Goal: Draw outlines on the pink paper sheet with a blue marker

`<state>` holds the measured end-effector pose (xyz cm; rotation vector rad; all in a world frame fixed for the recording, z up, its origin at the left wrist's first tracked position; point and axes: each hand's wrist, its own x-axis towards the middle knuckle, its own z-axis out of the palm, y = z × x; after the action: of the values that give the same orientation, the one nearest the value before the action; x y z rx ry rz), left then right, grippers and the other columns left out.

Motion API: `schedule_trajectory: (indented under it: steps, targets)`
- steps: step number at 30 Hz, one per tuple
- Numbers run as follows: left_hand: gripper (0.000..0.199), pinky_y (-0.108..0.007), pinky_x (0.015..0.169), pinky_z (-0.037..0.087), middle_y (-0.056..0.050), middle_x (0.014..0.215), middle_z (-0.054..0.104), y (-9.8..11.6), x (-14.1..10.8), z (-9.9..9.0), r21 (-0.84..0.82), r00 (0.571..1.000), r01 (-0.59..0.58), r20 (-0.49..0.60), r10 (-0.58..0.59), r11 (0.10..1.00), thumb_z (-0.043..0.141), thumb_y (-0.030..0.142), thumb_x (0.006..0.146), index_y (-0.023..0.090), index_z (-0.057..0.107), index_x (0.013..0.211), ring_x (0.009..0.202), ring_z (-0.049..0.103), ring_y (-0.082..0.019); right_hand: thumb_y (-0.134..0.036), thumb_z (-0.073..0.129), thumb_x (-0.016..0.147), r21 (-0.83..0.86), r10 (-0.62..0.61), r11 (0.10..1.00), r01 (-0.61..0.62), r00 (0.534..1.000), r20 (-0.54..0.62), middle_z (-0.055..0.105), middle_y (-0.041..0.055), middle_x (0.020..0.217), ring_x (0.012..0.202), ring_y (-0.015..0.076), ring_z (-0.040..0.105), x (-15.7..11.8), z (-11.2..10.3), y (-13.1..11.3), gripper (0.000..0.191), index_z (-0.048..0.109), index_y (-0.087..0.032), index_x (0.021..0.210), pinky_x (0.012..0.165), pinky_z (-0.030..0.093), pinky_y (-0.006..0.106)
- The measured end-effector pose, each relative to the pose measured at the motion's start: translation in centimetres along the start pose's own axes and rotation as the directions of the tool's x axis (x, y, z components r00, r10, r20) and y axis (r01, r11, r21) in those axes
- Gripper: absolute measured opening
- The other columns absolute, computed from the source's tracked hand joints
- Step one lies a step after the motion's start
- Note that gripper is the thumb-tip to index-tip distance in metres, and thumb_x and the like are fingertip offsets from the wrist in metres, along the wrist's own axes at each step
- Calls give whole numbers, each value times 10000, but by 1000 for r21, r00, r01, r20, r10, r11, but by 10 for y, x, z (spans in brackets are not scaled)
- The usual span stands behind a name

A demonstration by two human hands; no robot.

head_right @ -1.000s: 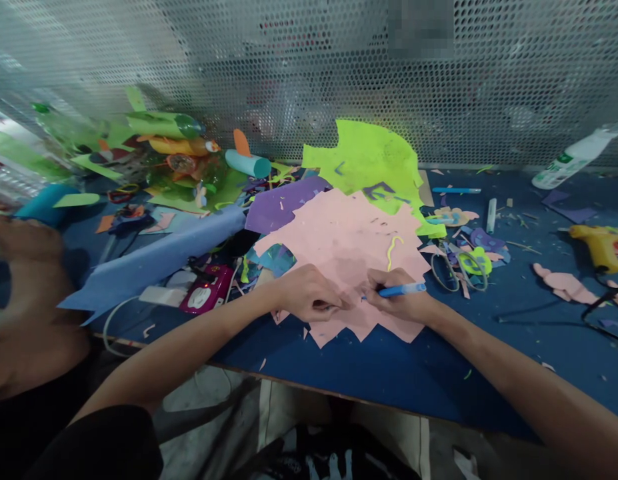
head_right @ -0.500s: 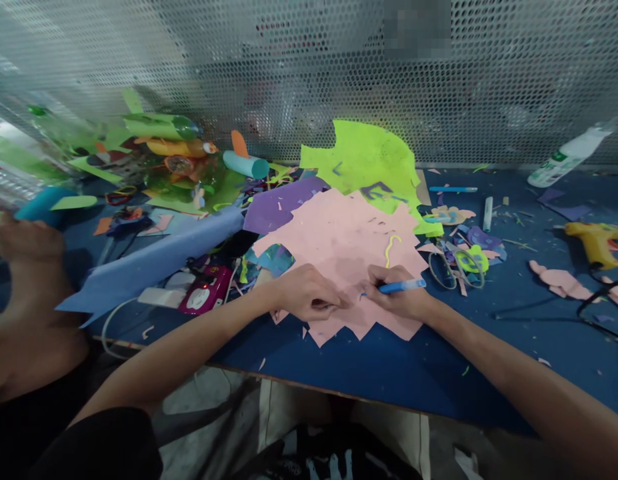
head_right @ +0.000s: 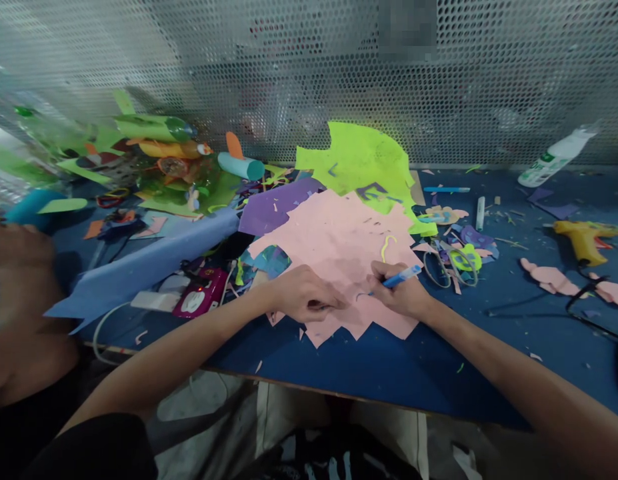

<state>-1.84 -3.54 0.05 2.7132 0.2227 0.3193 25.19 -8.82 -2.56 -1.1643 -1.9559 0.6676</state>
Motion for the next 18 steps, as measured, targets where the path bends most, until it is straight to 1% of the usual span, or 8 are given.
schedule_trajectory:
  steps: [2, 4, 6, 9, 12, 15, 18]
  targets:
    - [336, -222, 505, 437, 35, 965, 812, 0, -1, 0, 9, 1000, -8, -8, 8, 1000, 592, 198, 804, 318, 820, 1021, 564, 631, -102, -297, 567, 935, 66, 54, 996, -55, 998, 21, 394, -61, 429, 363, 103, 389, -3, -3, 1, 372, 338, -255, 645, 416, 270, 259]
    - [330, -219, 525, 460, 39, 988, 810, -1, -1, 1, 18, 1000, -16, -8, 16, 1000, 597, 210, 815, 325, 818, 1032, 595, 659, -104, -332, 580, 943, 109, 92, 989, -101, 992, 82, 493, -51, 433, 364, 113, 455, -7, -5, 2, 347, 385, -258, 666, 409, 304, 255]
    - [334, -211, 566, 491, 36, 994, 810, -1, -2, 1, 20, 1000, -23, -9, 23, 1000, 603, 224, 827, 328, 811, 1067, 656, 697, -113, -354, 613, 931, 112, 94, 988, -109, 987, 134, 540, -47, 445, 368, 115, 482, -11, -7, 5, 338, 410, -254, 679, 409, 319, 252]
    - [339, -200, 604, 513, 38, 973, 811, 0, -2, 1, 20, 1000, -25, -17, 25, 1000, 604, 232, 839, 333, 803, 1094, 722, 728, -122, -357, 627, 926, 97, 75, 991, -93, 982, 175, 568, -47, 468, 388, 115, 510, -13, -7, 9, 317, 436, -247, 698, 424, 345, 246]
    - [339, -194, 614, 517, 40, 973, 811, -1, -2, 1, 16, 999, -25, -21, 25, 1000, 596, 230, 842, 334, 803, 1090, 733, 731, -118, -358, 629, 919, 19, 66, 997, -71, 981, 180, 530, -60, 469, 404, 104, 486, -11, -5, 10, 325, 430, -243, 689, 429, 324, 236]
    - [337, -189, 614, 513, 43, 957, 811, -1, -2, 1, 12, 1000, -17, -15, 17, 1000, 584, 240, 855, 341, 797, 1096, 722, 723, -111, -340, 616, 901, -66, 42, 997, -36, 994, 100, 400, -85, 452, 397, 85, 384, -8, -5, 7, 361, 375, -242, 651, 424, 269, 234]
    - [329, -184, 607, 502, 40, 936, 811, 0, -1, 0, 8, 1000, -4, -4, 4, 1000, 576, 259, 873, 350, 792, 1105, 715, 714, -106, -297, 597, 869, -59, -12, 998, 14, 999, 41, 333, -93, 454, 392, 76, 333, -7, -7, 4, 371, 325, -244, 623, 419, 241, 234]
